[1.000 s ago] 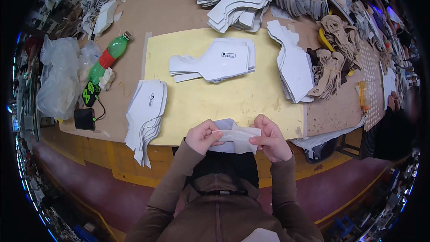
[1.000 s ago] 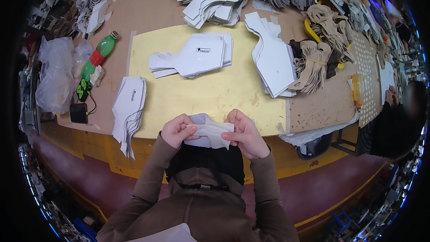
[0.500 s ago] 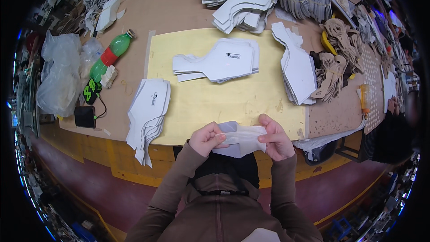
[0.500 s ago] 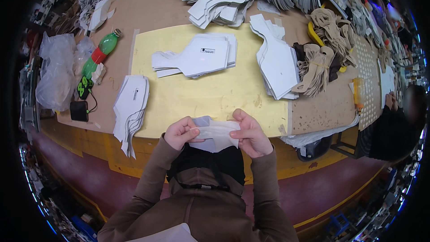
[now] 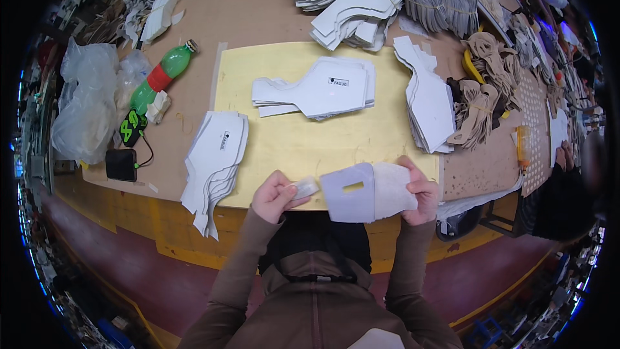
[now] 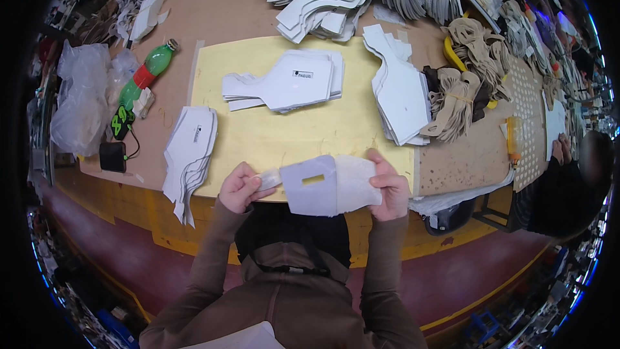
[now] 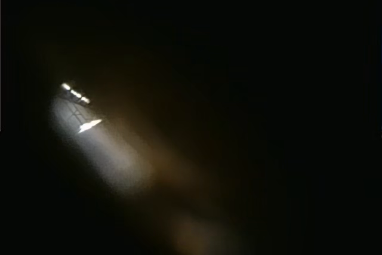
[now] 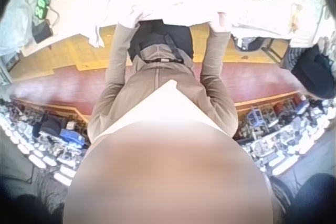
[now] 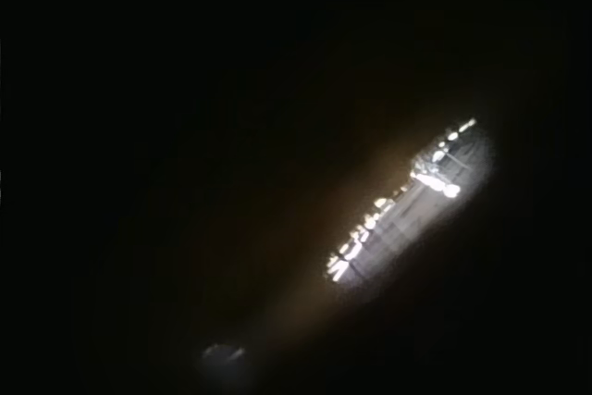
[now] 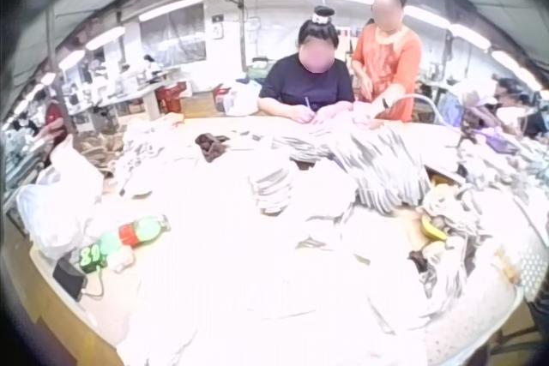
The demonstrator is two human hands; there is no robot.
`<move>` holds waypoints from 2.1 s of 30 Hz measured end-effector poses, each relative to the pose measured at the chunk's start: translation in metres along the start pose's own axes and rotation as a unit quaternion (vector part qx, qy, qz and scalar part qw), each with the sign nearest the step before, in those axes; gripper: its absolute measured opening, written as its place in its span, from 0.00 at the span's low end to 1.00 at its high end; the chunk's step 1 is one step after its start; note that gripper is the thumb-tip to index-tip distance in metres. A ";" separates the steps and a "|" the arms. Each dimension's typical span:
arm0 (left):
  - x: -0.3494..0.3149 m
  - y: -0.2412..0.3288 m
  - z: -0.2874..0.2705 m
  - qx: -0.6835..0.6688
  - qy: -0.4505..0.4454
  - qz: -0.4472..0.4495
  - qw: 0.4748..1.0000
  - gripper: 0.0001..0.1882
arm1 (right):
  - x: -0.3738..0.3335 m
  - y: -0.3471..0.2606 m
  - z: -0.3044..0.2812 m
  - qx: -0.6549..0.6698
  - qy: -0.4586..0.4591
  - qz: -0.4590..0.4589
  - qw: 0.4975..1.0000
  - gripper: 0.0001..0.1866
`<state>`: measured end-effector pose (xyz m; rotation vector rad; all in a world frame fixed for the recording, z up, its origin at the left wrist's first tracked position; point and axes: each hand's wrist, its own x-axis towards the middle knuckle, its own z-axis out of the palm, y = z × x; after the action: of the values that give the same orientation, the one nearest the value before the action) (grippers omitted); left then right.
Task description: The person repeatedly folds white paper cutouts with printed logos on a yellow work surface. They handle each piece one at a time, fold it in half, and place it into a growing stack. The workspace contains piles of similar parts and other materials.
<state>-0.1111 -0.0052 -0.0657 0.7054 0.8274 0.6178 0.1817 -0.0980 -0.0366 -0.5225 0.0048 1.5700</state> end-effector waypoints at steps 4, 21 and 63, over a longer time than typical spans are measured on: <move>-0.007 0.005 -0.019 0.020 0.031 0.022 0.999 0.05 | -0.002 -0.001 0.002 -0.250 0.094 -0.084 0.960 0.22; 0.005 0.010 0.075 0.088 -0.092 0.089 0.988 0.06 | -0.043 0.033 0.049 -0.599 0.054 -0.277 0.749 0.22; -0.034 0.115 -0.013 0.343 -0.367 0.083 0.861 0.21 | 0.000 0.034 0.039 -0.434 0.101 -0.234 0.864 0.07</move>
<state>-0.1639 0.0448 0.0303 1.5595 0.2390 0.1383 0.1373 -0.0882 -0.0129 -1.2870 -0.6525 0.9614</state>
